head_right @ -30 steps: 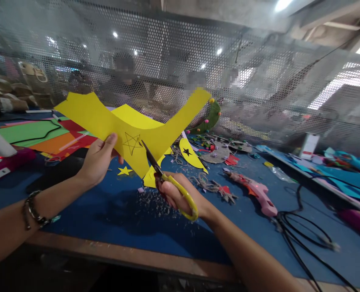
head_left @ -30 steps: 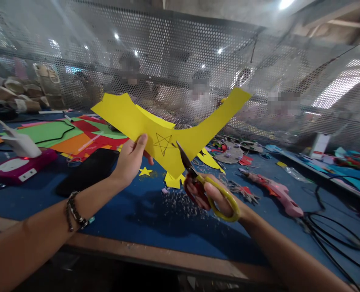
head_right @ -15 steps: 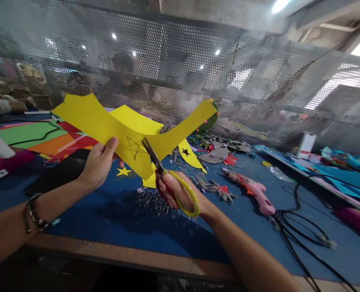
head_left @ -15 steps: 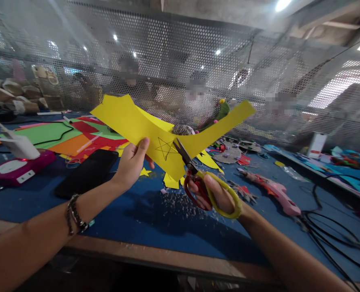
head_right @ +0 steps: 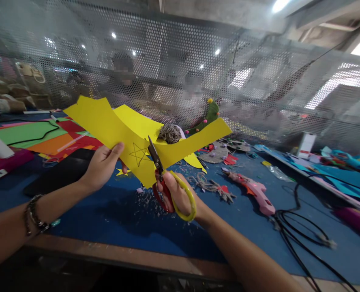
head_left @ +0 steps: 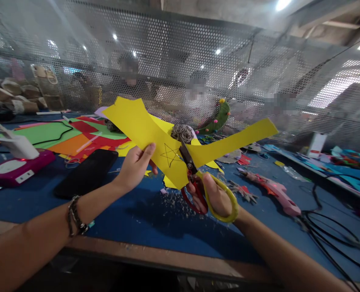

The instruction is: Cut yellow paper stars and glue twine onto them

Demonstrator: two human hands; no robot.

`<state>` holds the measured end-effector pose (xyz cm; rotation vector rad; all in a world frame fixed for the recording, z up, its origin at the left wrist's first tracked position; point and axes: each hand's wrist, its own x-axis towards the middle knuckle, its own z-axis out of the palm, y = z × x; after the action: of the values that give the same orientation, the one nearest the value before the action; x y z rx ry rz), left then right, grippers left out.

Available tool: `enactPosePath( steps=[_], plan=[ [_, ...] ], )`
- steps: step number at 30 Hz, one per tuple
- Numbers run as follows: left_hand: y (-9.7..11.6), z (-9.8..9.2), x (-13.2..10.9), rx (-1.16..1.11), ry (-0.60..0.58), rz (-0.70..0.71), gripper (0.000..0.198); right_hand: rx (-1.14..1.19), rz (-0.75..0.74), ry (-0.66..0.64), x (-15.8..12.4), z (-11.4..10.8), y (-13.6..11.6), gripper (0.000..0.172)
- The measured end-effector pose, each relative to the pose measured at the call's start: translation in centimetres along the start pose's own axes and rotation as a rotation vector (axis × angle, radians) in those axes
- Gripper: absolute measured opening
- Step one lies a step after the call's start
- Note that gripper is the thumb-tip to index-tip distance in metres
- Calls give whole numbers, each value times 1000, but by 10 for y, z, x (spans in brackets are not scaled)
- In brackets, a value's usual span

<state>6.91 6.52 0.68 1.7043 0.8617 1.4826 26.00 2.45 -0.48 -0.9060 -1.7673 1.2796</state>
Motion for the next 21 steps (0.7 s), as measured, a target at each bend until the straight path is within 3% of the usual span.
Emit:
enactPosePath(
  steps=[10, 21],
  plan=[
    [-2, 1, 0, 8, 5, -3, 32, -68, 140, 116, -1, 2, 0, 53],
    [-2, 1, 0, 32, 10, -13, 31, -69, 172, 140, -1, 0, 1, 52]
  ],
)
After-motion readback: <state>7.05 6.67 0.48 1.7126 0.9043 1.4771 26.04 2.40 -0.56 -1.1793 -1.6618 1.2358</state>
